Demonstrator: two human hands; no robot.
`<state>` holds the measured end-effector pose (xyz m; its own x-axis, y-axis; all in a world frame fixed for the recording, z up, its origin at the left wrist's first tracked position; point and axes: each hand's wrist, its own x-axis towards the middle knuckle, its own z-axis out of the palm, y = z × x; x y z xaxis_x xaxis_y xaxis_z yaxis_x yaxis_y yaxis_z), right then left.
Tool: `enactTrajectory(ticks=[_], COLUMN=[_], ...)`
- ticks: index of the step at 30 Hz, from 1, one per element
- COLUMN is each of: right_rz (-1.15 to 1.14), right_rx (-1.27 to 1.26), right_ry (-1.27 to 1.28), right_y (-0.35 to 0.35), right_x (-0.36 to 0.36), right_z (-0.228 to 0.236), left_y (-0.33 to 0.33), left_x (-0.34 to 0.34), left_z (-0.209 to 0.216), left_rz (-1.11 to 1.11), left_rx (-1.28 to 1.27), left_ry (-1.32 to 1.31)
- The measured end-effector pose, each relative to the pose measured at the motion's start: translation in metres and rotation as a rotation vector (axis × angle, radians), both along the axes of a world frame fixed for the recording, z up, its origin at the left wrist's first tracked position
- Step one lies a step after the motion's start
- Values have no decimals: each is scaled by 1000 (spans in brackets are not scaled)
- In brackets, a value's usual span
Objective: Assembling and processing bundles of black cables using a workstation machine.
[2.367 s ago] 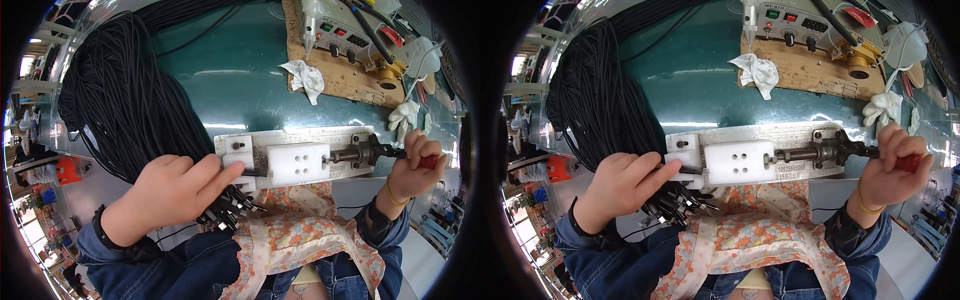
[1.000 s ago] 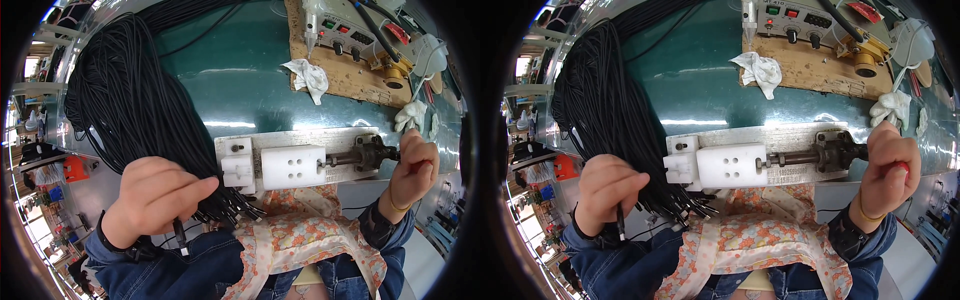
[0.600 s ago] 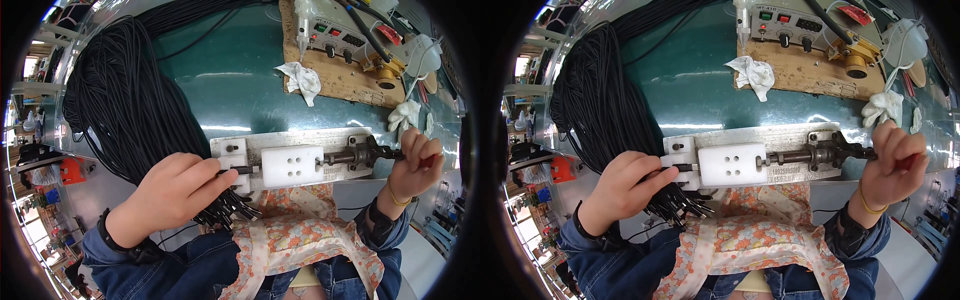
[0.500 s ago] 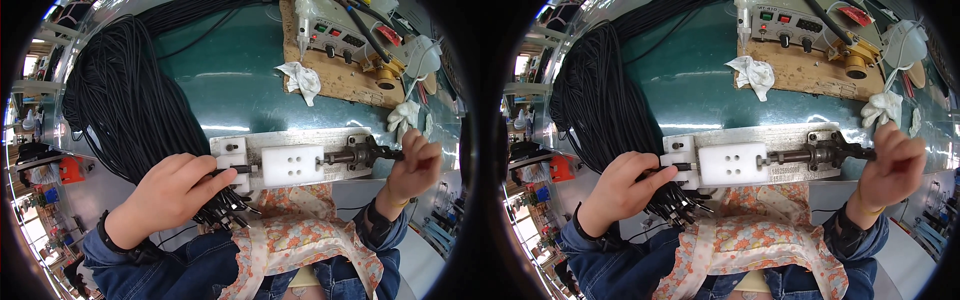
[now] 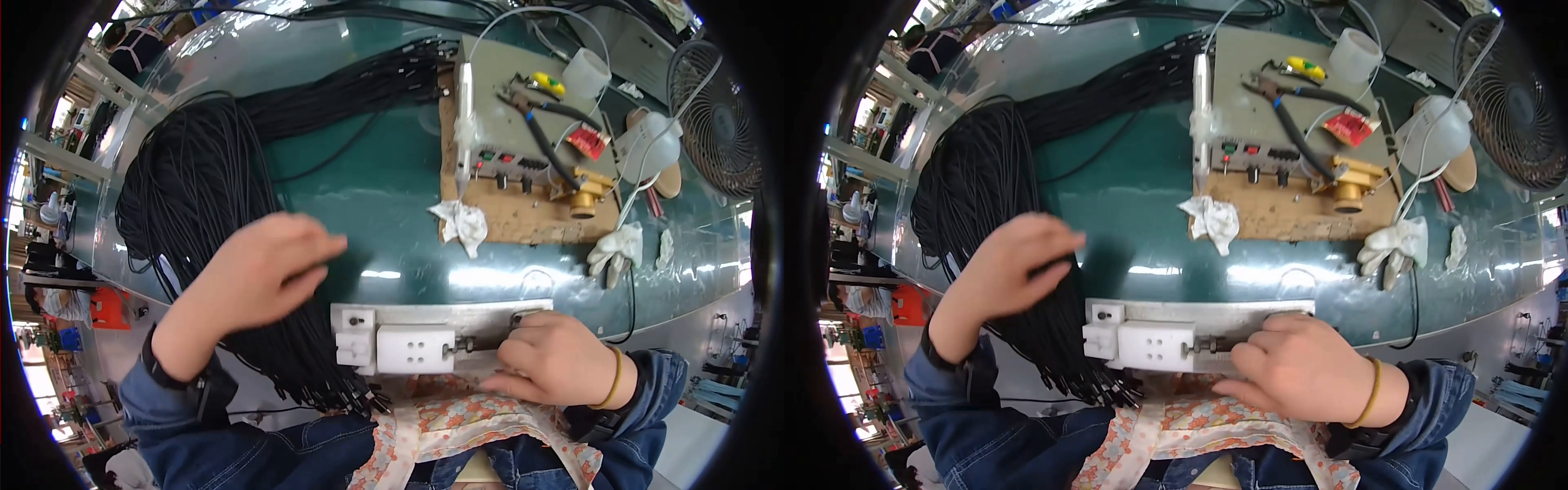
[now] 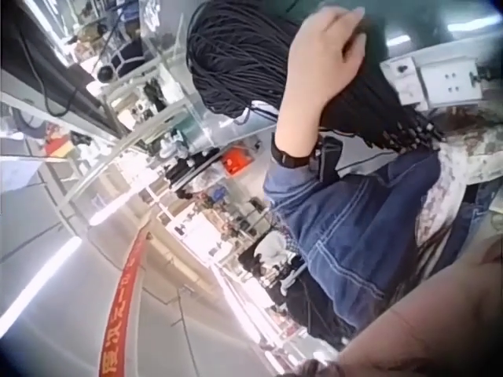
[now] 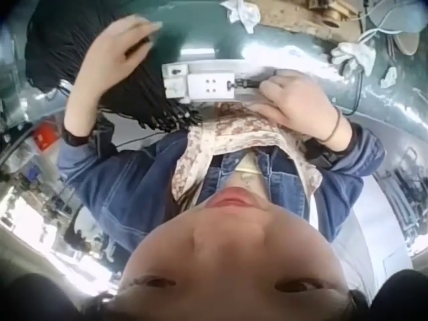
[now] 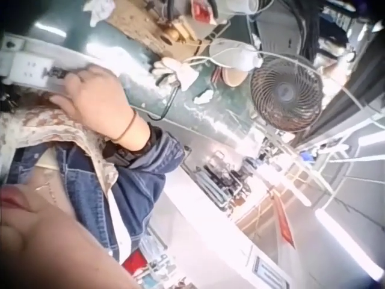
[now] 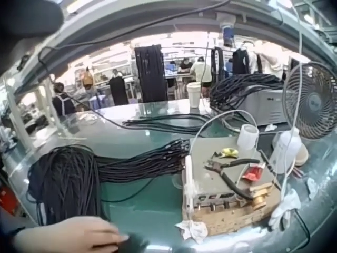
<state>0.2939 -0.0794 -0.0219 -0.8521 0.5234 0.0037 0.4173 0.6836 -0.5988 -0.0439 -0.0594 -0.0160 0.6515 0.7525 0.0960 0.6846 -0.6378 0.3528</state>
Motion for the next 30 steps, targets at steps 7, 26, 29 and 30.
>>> enactTrajectory(ticks=[7, 26, 29, 30], right_rz=[285, 289, 258, 256], right_rx=[-281, -645, -633, -634], right_ry=[-32, 210, 209, 210], right_y=[70, 95, 94, 93], right_x=[-27, -38, -38, -39], right_z=[-10, -67, -66, -67], left_y=[133, 183, 177, 178], left_x=[-8, -22, 1, 10], left_z=[-55, -31, -31, -32], left_rz=[334, 537, 576, 573], left_rx=[448, 603, 189, 187], left_ry=[573, -195, 110, 110])
